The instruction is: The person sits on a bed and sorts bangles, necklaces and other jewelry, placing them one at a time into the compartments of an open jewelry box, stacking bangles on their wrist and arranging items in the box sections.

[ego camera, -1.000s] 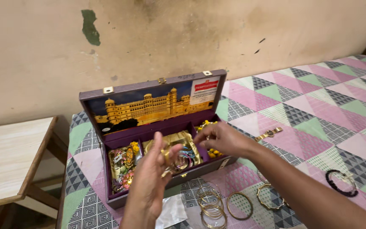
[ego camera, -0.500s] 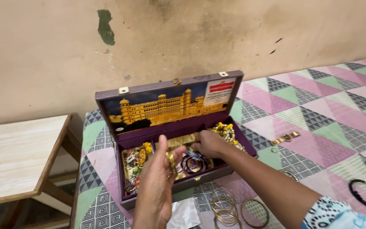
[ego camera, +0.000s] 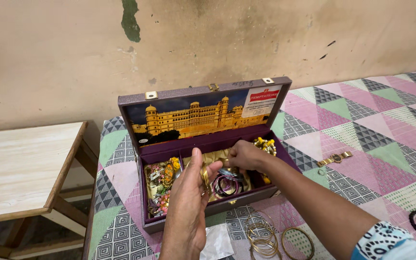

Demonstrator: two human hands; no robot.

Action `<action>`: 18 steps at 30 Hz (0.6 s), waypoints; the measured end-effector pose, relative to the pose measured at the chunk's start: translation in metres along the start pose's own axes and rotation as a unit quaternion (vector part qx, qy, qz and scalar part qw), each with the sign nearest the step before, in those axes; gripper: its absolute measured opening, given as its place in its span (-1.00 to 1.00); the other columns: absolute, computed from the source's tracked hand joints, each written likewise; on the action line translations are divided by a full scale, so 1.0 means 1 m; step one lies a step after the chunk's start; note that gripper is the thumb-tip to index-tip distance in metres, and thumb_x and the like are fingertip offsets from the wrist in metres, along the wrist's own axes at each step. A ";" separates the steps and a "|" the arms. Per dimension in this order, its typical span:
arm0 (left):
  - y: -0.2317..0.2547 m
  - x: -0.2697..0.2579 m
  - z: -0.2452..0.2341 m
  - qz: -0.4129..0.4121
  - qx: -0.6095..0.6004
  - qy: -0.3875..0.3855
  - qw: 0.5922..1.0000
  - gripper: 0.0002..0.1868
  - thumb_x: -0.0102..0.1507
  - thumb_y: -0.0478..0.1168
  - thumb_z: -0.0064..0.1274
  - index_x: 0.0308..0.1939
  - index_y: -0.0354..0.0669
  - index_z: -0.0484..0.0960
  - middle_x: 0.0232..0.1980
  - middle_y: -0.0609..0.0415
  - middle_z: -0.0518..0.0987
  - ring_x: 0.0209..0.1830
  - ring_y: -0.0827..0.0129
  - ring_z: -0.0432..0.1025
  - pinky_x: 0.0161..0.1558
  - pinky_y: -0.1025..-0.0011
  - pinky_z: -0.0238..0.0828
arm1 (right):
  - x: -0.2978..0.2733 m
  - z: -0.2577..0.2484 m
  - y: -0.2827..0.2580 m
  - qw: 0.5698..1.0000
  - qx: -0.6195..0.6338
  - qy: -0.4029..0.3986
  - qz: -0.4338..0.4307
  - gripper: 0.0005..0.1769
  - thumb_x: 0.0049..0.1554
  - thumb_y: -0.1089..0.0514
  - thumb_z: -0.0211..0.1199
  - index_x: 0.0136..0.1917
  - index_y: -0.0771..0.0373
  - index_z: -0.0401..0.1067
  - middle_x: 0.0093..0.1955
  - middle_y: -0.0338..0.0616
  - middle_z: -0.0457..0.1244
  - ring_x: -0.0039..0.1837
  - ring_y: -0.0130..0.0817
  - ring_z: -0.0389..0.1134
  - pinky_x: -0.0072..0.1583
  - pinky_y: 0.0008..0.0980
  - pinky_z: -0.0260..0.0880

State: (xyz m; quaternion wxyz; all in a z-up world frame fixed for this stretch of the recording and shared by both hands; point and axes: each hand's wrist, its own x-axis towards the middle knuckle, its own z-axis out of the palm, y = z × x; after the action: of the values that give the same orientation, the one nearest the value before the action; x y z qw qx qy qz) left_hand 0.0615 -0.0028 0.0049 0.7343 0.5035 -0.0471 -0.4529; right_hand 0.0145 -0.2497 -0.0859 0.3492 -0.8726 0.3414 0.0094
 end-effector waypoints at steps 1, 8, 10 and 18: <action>0.000 0.000 0.001 0.001 0.002 -0.001 1.000 -0.40 0.26 0.28 -0.02 0.12 -0.09 0.57 -0.05 0.02 0.71 0.01 0.42 0.45 0.09 0.25 0.22 | -0.003 -0.005 -0.001 1.000 0.002 0.002 -0.008 -0.80 0.06 0.14 0.35 -0.24 0.34 0.60 -0.41 -0.12 0.37 -0.39 -0.40 0.38 -0.27 -0.34 0.37; 0.001 -0.006 0.007 -0.034 0.058 0.023 0.998 -0.34 0.28 0.32 -0.12 0.19 -0.10 0.51 0.06 -0.02 0.71 0.25 0.36 0.42 0.36 0.06 0.03 | -0.052 -0.036 -0.002 0.990 0.125 -0.022 -0.056 -0.79 0.13 0.11 0.36 -0.17 0.32 0.61 -0.38 -0.26 0.35 -0.38 -0.55 0.28 -0.29 -0.45 0.26; 0.001 -0.006 0.008 -0.034 0.089 0.020 0.995 -0.28 0.31 0.34 -0.18 0.26 -0.16 0.49 0.12 -0.06 0.71 0.36 0.31 0.38 0.44 -0.01 -0.07 | -0.073 -0.043 -0.004 0.988 0.149 -0.018 -0.047 -0.77 0.13 0.09 0.35 -0.15 0.32 0.62 -0.36 -0.25 0.39 -0.37 -0.56 0.29 -0.27 -0.48 0.30; -0.013 -0.007 0.012 -0.037 0.053 -0.030 0.997 -0.22 0.29 0.39 -0.26 0.40 -0.02 0.25 0.19 -0.12 0.68 0.39 0.26 0.37 0.46 0.05 -0.12 | -0.126 -0.044 -0.030 0.963 0.260 -0.006 -0.067 -0.79 0.09 0.14 0.37 -0.09 0.33 0.64 -0.34 -0.23 0.38 -0.36 -0.54 0.32 -0.27 -0.50 0.33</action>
State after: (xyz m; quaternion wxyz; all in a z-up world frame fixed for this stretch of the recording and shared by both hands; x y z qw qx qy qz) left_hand 0.0432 -0.0070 0.0036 0.6877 0.5288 -0.0741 -0.4919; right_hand -0.0738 -0.1873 -0.0024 0.5659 -0.7726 0.2709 -0.0973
